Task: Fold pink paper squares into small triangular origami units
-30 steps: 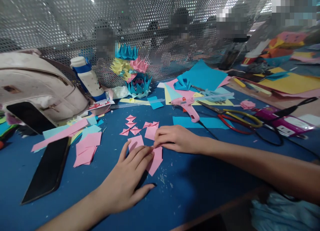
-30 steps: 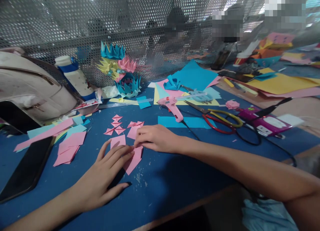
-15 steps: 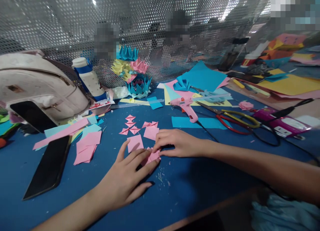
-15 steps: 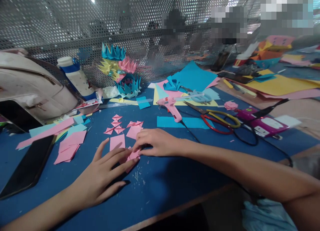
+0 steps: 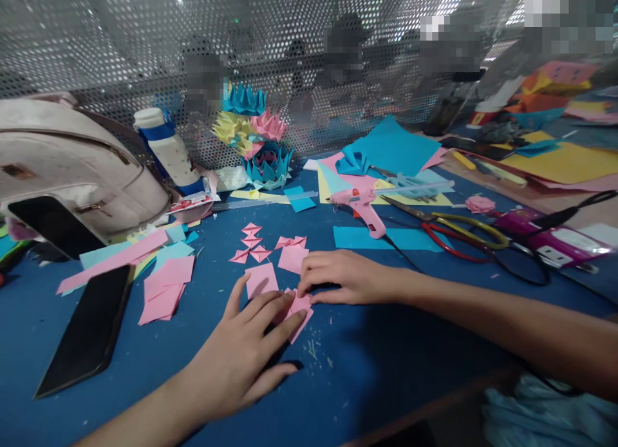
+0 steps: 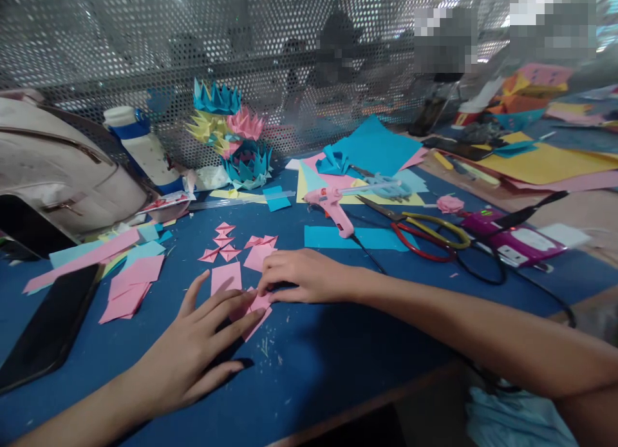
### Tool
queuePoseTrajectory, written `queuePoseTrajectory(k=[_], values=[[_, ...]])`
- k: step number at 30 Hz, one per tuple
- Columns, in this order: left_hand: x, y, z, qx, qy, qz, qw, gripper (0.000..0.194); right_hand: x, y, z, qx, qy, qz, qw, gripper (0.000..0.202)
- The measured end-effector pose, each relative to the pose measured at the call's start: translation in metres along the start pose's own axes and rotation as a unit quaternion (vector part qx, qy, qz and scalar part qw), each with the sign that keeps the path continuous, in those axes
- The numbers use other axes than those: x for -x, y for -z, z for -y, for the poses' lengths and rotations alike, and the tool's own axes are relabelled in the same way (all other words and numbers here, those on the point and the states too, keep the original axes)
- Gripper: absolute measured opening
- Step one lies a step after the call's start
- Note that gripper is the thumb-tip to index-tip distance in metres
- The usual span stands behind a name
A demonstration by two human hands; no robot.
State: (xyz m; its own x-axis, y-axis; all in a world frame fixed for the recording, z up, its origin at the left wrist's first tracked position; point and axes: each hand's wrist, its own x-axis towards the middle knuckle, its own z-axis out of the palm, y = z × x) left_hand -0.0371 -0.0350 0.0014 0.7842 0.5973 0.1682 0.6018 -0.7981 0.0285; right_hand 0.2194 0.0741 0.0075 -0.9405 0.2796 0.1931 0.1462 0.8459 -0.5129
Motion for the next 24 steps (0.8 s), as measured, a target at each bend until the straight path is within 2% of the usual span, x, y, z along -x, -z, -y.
queuePoseTrajectory(k=[7,13,19,24], values=[[-0.0006,0.0004,-0.0005,0.017,0.002,-0.007,1.0,0.054,-0.002,0.0078,-0.0005,-0.02,-0.014,0.03,0.999,0.015],[-0.0012,0.0011,-0.0005,0.016,-0.005,-0.012,1.0,0.052,-0.0002,0.0103,-0.0042,-0.039,-0.014,0.031,0.999,0.019],[-0.0015,-0.0002,0.0002,0.029,-0.018,-0.029,0.999,0.049,0.0003,0.0088,-0.0088,-0.076,0.015,0.016,0.997,0.02],[-0.0013,-0.0015,-0.0009,0.039,-0.017,-0.023,0.999,0.049,-0.0014,0.0093,-0.009,-0.105,0.016,0.022,0.994,0.019]])
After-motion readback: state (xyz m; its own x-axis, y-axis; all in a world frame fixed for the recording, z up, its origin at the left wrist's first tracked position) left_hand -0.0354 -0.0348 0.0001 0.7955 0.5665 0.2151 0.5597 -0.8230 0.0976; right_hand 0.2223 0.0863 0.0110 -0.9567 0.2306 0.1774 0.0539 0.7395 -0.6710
